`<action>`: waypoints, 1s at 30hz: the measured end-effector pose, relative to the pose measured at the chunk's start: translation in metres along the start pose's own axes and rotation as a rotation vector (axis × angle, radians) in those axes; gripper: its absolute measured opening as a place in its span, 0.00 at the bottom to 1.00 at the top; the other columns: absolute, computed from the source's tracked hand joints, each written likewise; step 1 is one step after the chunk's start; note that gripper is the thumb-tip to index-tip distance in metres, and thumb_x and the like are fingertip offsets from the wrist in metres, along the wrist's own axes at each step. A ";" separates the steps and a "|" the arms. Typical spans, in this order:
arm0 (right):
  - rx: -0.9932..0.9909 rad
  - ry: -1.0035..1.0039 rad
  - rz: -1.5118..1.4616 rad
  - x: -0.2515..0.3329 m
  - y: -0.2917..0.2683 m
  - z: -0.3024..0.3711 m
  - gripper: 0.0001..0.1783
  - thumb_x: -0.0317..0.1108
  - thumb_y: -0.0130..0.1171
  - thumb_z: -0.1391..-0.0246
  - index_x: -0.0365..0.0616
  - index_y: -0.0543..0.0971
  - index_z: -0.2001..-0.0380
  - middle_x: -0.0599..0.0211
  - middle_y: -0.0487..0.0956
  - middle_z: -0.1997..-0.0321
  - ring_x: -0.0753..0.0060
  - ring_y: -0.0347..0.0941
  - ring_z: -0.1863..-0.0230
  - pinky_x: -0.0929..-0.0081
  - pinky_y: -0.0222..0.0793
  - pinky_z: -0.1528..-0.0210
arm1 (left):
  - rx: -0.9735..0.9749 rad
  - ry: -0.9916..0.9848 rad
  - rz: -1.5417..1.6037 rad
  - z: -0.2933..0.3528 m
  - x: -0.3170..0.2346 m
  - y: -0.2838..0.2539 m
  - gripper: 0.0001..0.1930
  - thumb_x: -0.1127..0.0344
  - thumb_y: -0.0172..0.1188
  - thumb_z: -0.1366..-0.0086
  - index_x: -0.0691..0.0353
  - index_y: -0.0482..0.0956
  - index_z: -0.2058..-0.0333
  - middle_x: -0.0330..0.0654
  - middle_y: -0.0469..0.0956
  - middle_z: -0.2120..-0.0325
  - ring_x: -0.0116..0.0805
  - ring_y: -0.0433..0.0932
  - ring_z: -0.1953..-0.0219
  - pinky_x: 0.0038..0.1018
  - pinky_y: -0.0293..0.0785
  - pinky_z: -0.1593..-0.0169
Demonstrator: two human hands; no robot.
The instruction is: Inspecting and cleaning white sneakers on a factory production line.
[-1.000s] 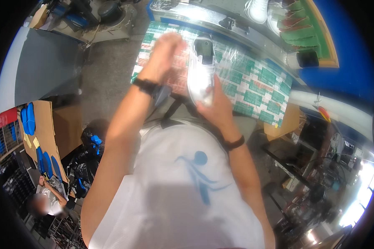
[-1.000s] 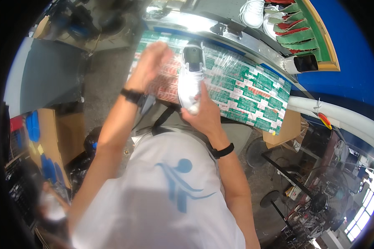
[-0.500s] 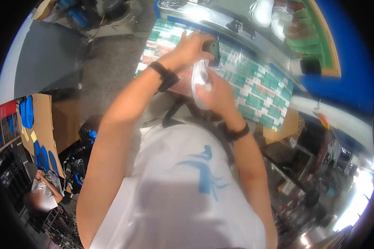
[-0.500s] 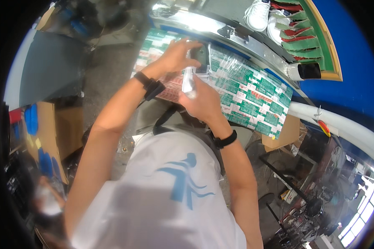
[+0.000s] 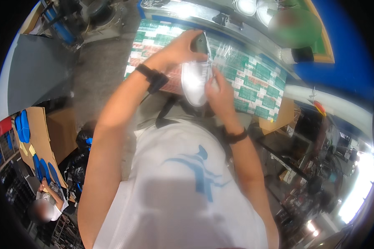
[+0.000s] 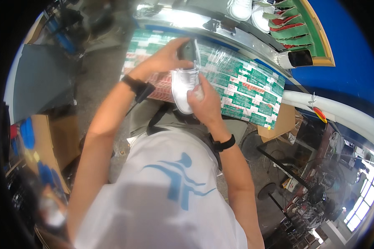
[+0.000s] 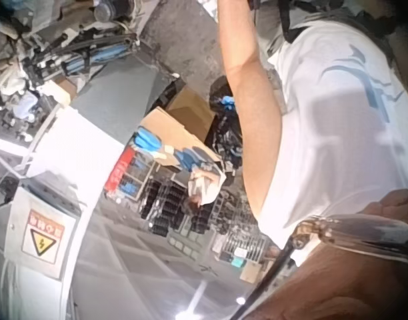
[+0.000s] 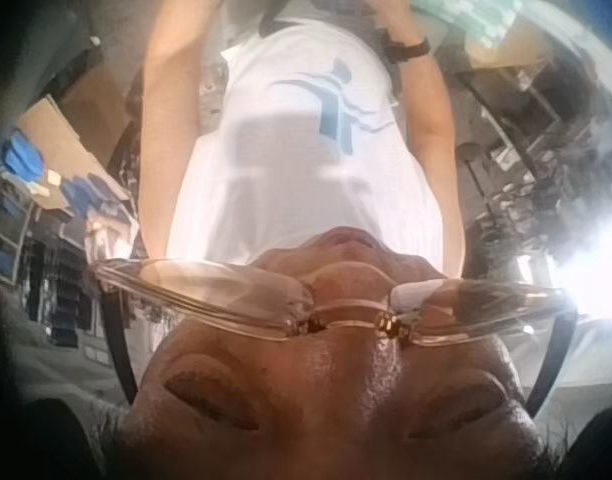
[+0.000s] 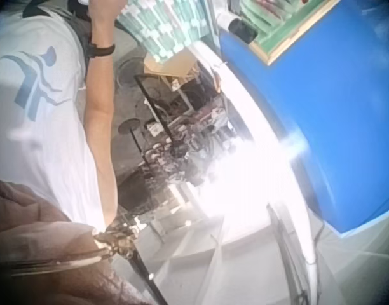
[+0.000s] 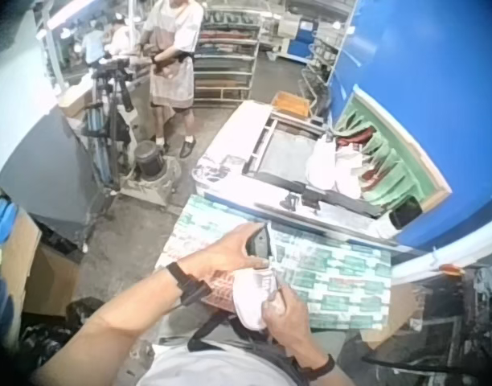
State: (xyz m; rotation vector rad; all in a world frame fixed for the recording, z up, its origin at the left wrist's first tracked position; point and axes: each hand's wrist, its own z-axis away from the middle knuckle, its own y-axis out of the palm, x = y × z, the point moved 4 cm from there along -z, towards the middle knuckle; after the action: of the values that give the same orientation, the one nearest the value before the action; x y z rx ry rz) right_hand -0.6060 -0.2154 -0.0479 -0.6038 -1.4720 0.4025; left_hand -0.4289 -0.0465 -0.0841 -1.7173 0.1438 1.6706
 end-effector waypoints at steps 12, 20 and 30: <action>0.042 -0.093 0.091 0.004 -0.011 0.002 0.50 0.49 0.75 0.46 0.33 0.73 0.26 0.49 0.86 0.51 0.43 0.85 0.49 0.55 0.81 0.45 | -0.166 0.121 -0.154 -0.005 0.007 0.021 0.46 0.51 0.78 0.38 0.50 0.71 0.23 0.62 0.64 0.23 0.62 0.61 0.20 0.48 0.64 0.20; 0.155 -0.241 0.290 0.009 -0.016 -0.008 0.50 0.50 0.76 0.47 0.31 0.73 0.27 0.46 0.87 0.54 0.41 0.86 0.53 0.52 0.82 0.50 | -0.158 0.136 -0.166 -0.002 0.005 0.015 0.44 0.53 0.78 0.38 0.50 0.73 0.24 0.63 0.66 0.24 0.62 0.61 0.19 0.49 0.64 0.20; 0.143 -0.069 0.728 -0.037 -0.008 -0.044 0.45 0.59 0.73 0.46 0.24 0.80 0.43 0.41 0.88 0.63 0.40 0.88 0.60 0.50 0.84 0.60 | -0.190 0.146 -0.144 -0.005 0.006 0.018 0.44 0.53 0.79 0.39 0.48 0.73 0.25 0.64 0.67 0.24 0.63 0.61 0.19 0.50 0.64 0.20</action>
State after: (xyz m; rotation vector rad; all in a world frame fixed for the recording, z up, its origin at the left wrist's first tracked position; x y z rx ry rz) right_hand -0.5660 -0.2500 -0.0725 -1.0110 -1.2349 1.0910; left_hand -0.4343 -0.0604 -0.0972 -1.9433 -0.0714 1.4931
